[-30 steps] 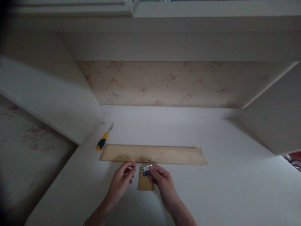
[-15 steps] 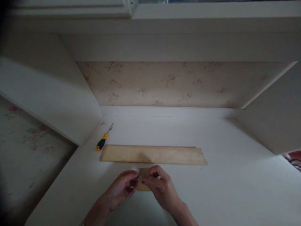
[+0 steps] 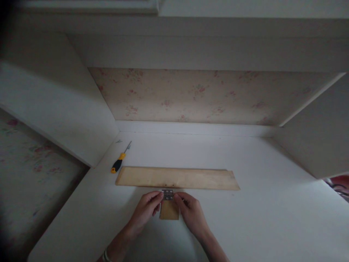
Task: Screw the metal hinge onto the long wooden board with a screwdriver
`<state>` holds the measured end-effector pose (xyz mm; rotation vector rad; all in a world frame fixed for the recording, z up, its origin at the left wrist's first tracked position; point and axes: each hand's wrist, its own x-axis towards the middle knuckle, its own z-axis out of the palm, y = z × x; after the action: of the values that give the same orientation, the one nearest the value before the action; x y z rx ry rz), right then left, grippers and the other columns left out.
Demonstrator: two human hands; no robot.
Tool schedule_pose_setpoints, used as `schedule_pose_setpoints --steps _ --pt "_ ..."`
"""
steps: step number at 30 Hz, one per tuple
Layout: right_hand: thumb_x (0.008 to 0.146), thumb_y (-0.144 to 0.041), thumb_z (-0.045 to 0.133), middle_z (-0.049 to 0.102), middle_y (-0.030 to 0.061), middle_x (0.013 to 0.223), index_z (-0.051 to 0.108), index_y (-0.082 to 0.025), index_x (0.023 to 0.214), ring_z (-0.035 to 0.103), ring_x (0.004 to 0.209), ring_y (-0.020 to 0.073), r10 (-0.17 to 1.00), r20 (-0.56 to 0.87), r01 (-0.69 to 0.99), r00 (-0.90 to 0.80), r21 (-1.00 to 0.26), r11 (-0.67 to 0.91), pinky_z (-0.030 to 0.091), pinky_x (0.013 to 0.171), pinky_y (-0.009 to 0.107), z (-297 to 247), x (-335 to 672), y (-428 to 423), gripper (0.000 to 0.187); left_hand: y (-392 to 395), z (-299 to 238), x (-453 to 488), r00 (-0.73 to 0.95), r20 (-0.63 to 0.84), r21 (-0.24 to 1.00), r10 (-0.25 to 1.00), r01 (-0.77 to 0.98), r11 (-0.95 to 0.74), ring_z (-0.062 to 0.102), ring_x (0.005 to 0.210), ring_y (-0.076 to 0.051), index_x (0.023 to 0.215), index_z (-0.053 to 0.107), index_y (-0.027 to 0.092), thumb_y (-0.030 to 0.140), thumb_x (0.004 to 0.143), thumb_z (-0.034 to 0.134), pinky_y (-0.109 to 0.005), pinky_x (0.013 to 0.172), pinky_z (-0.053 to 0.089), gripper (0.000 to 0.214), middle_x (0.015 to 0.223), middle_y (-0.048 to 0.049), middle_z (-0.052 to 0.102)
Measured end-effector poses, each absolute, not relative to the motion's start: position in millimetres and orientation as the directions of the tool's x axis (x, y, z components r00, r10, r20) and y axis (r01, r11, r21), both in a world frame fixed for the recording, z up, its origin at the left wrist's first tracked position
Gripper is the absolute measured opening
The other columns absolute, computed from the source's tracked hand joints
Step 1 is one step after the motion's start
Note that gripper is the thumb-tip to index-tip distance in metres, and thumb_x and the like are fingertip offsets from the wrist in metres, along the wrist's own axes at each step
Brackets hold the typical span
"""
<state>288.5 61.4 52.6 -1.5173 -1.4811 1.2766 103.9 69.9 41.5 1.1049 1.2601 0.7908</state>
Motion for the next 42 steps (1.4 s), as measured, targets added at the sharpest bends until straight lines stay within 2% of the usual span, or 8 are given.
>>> schedule_pose_setpoints --steps 4,8,12,16,21,33,42 --pt "0.086 -0.054 0.046 0.070 0.0034 0.083 0.072 -0.019 0.089 0.061 0.079 0.0191 0.954 -0.247 0.376 -0.170 -0.911 -0.169 0.044 0.068 0.026 49 285 67 0.044 74 42 108 0.159 -0.310 0.946 0.937 0.150 0.288 0.038 0.046 -0.008 0.067 0.053 0.015 0.056 0.083 0.048 -0.019 0.045 0.027 0.045 0.053 0.0039 0.045" --pt "0.085 -0.054 0.046 0.069 0.0032 0.078 0.072 -0.018 0.084 0.060 0.073 0.0189 0.962 -0.244 0.432 -0.119 -0.885 -0.171 0.042 0.063 0.026 38 283 72 0.044 80 36 109 0.130 -0.244 0.943 0.961 0.262 0.204 0.045 0.050 -0.010 0.069 0.059 0.014 0.054 0.085 0.046 -0.020 0.047 0.032 0.044 0.055 0.0018 0.050" --pt "0.085 -0.051 0.046 0.070 0.0036 0.079 0.072 -0.018 0.085 0.060 0.074 0.0192 0.967 -0.236 0.456 -0.094 -0.874 -0.169 0.041 0.064 0.026 29 283 77 0.042 84 29 111 0.084 -0.167 0.905 0.982 0.409 0.119 0.056 0.059 -0.015 0.082 0.069 0.015 0.050 0.088 0.042 -0.022 0.052 0.037 0.045 0.067 -0.0036 0.065" --pt "0.085 -0.048 0.046 0.071 0.0036 0.082 0.073 -0.019 0.086 0.062 0.076 0.0190 0.967 -0.239 0.479 -0.086 -0.861 -0.170 0.041 0.065 0.025 27 284 83 0.039 86 26 113 0.056 -0.103 0.861 0.993 0.506 0.061 0.063 0.073 -0.019 0.085 0.071 0.016 0.046 0.089 0.042 -0.024 0.061 0.042 0.041 0.082 -0.0073 0.071" --pt "0.085 -0.045 0.044 0.072 0.0042 0.080 0.073 -0.018 0.084 0.062 0.073 0.0184 0.968 -0.240 0.538 -0.072 -0.827 -0.165 0.041 0.063 0.025 29 283 88 0.039 88 22 112 0.065 -0.079 0.854 0.995 0.520 0.034 0.065 0.080 -0.020 0.089 0.072 0.018 0.039 0.087 0.047 -0.026 0.070 0.045 0.032 0.089 -0.0068 0.072" --pt "0.085 -0.047 0.044 0.073 0.0050 0.088 0.074 -0.021 0.087 0.065 0.079 0.0213 0.974 -0.217 0.531 -0.061 -0.834 -0.153 0.044 0.069 0.028 31 281 89 0.040 85 27 114 0.026 -0.018 0.862 0.999 0.507 0.002 0.064 0.078 -0.019 0.088 0.071 0.018 0.032 0.089 0.046 -0.027 0.071 0.046 0.029 0.086 -0.0069 0.071" --pt "0.087 -0.045 0.044 0.073 0.0048 0.090 0.075 -0.023 0.088 0.067 0.082 0.0225 0.980 -0.186 0.596 -0.066 -0.795 -0.111 0.044 0.070 0.029 31 280 92 0.037 86 24 114 0.011 -0.042 0.844 0.999 0.535 0.030 0.065 0.081 -0.019 0.090 0.071 0.018 0.032 0.089 0.047 -0.027 0.074 0.047 0.027 0.090 -0.0070 0.072"
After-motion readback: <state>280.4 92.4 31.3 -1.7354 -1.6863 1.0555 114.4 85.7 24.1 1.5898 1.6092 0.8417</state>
